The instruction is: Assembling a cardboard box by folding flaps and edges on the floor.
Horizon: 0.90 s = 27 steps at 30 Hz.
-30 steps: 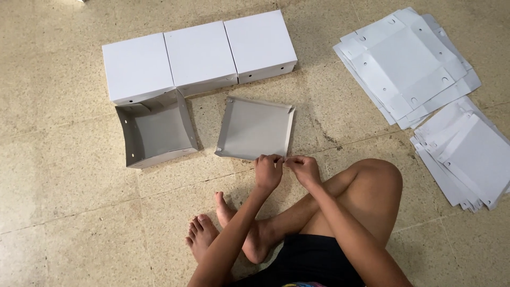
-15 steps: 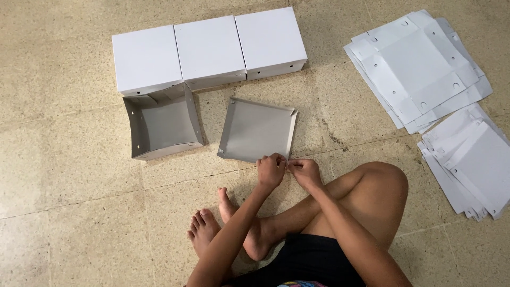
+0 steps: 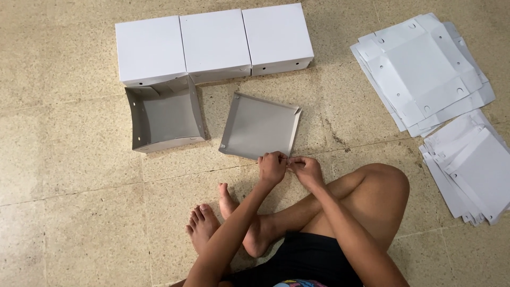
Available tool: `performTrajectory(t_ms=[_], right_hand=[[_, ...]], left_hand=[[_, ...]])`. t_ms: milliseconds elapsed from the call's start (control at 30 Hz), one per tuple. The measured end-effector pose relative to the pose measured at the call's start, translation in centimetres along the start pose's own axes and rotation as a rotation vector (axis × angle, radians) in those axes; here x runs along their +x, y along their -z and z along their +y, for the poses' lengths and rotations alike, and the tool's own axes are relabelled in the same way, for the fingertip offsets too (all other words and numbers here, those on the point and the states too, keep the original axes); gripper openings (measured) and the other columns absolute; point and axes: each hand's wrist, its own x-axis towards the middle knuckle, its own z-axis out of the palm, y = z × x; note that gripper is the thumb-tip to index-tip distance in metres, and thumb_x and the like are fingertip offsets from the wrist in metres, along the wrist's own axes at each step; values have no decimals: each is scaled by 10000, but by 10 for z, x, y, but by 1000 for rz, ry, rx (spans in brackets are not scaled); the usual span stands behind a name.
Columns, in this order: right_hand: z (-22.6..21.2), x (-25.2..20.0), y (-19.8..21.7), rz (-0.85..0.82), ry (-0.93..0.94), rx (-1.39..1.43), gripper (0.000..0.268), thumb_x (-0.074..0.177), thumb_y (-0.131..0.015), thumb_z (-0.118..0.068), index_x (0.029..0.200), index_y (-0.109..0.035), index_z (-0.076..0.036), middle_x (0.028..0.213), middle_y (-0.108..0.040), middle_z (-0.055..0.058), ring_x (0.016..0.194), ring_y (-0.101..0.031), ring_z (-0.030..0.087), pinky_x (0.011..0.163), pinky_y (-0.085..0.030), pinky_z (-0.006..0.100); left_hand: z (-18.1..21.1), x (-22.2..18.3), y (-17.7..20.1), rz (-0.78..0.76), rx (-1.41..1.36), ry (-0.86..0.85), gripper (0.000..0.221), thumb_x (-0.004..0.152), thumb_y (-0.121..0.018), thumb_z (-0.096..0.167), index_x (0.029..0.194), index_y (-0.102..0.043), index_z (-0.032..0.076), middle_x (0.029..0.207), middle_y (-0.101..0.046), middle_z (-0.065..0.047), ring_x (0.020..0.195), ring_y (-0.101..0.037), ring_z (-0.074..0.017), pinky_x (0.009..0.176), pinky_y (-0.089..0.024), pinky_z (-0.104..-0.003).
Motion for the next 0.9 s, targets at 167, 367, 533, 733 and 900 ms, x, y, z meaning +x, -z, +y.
performTrajectory(t_ms=[167,367,533,733,900], right_hand=[[0,1,-1,5,-32,24,344,837,-771,-289,1062,-774,-28,928,-772,177,930,-739,251,855,-553,372],[-4,-2,-1,-13,-25,4,350,829,-757,-263,1083,-774,-23,979,-763,215,992,-724,304,878,-546,395],[-3,-3,-2,-36,13,13,345,807,-732,-186,1102,-767,-11,1029,-753,232,1034,-708,333,891,-542,412],[10,5,-3,-46,83,3,334,817,-720,-143,1117,-766,-5,1082,-732,267,1087,-686,389,918,-537,446],[25,13,-3,-66,85,6,306,828,-785,-148,1100,-771,-9,1100,-732,252,1069,-699,366,913,-547,423]], left_hand=[[-6,7,-8,-11,-40,26,181,931,-555,196,956,-730,234,876,-751,46,1017,-633,-214,991,-375,-373],[21,-9,18,-24,-81,51,232,948,-472,160,1045,-673,222,945,-737,-4,1056,-617,-249,1018,-360,-409],[21,-10,22,-34,-105,56,241,951,-453,134,1105,-607,236,933,-689,-11,1049,-599,-264,1023,-343,-427],[23,-9,24,-45,-82,40,194,913,-509,151,1070,-602,217,891,-670,10,1027,-594,-266,983,-348,-434],[12,0,15,-62,-13,7,263,781,-692,253,1024,-596,224,832,-659,29,970,-597,-253,933,-338,-433]])
